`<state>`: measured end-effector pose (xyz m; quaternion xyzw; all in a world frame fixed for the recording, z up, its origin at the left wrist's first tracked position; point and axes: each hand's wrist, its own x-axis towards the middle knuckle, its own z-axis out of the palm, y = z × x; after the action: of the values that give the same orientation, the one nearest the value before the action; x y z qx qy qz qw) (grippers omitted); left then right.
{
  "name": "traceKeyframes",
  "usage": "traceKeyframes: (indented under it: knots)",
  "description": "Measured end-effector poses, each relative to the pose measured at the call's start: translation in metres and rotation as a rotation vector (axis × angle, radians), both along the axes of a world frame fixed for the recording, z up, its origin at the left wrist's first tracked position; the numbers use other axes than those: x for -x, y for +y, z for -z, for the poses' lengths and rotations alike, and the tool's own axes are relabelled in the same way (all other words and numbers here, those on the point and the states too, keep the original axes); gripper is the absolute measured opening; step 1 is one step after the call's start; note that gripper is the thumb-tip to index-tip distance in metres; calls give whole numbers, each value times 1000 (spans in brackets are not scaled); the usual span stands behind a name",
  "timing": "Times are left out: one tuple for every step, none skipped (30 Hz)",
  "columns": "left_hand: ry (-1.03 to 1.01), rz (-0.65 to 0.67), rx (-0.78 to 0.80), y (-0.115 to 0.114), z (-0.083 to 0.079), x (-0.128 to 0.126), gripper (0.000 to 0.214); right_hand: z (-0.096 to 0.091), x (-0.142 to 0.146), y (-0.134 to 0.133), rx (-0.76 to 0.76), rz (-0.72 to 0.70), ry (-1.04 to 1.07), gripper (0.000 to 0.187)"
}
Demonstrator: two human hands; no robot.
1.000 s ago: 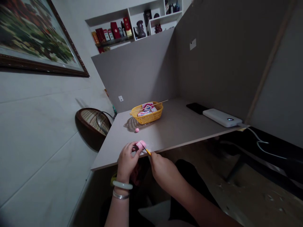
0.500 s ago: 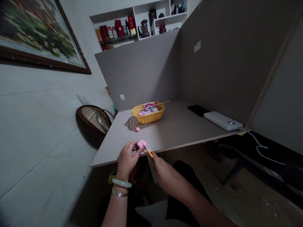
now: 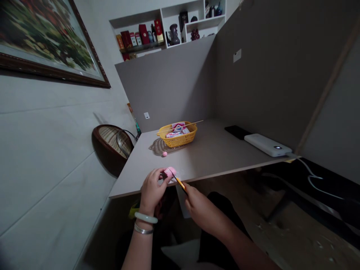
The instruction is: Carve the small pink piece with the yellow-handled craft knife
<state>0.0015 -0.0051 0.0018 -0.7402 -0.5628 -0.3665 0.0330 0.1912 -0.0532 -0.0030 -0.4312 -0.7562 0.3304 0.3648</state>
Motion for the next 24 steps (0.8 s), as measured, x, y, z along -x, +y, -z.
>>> traceKeyframes:
  knots:
    - [-1,0,0,0,0,0,22,2,0,0,2,-1,-4,39]
    - [-2,2,1,0,0,0,22,4,0,0,14,-8,-9,40]
    - [-4,2,1,0,1,0,22,6,0,1,32,-16,-12,40]
    - [-6,4,2,0,1,0,22,9,-1,1,49,-23,-11,40]
    - [-6,4,3,0,1,1,22,12,-1,1,60,-28,-6,42]
    - [-5,5,3,0,1,1,22,15,-1,2,64,-30,0,44]
    - [-4,3,4,0,1,1,22,17,-1,2,63,-30,4,47]
    - [-4,0,3,0,1,1,22,18,-1,2,59,-30,5,49]
    - [-2,-1,2,0,1,1,22,19,-2,2,54,-33,5,52]
    - [0,-2,0,0,1,1,22,20,-2,2,50,-37,4,53]
    - [1,-4,-4,0,1,0,22,20,-2,2,47,-40,3,54]
    - [3,-5,-7,0,0,0,22,20,-2,2,46,-41,2,54]
    - [5,-5,-8,0,0,0,22,19,-2,2,45,-40,2,53]
    - [8,-4,-9,0,0,0,22,17,-2,2,44,-36,2,52]
    - [9,-4,-10,0,0,0,22,16,-2,2,41,-27,4,49]
    - [11,-3,-10,0,-1,-1,21,14,-2,2,40,-18,4,47]
    - [12,-2,-12,0,-1,-1,21,13,-2,2,38,-11,2,44]
    - [12,-3,-14,0,-1,-1,21,11,-2,2,37,-4,-2,40]
    - [11,-4,-17,0,-1,-1,21,9,-2,1,36,1,-10,37]
    - [11,-6,-19,-1,-1,-1,22,7,-3,1,32,9,-19,33]
    - [11,-9,-20,-1,-1,-1,22,5,-3,0,25,17,-30,29]
    - [11,-12,-20,-1,-1,-1,22,4,-3,0,18,22,-41,27]
    - [11,-14,-19,-1,0,-1,22,3,-3,0,12,30,-48,25]
    - [12,-15,-18,-1,0,-1,23,2,-4,-1,10,37,-52,25]
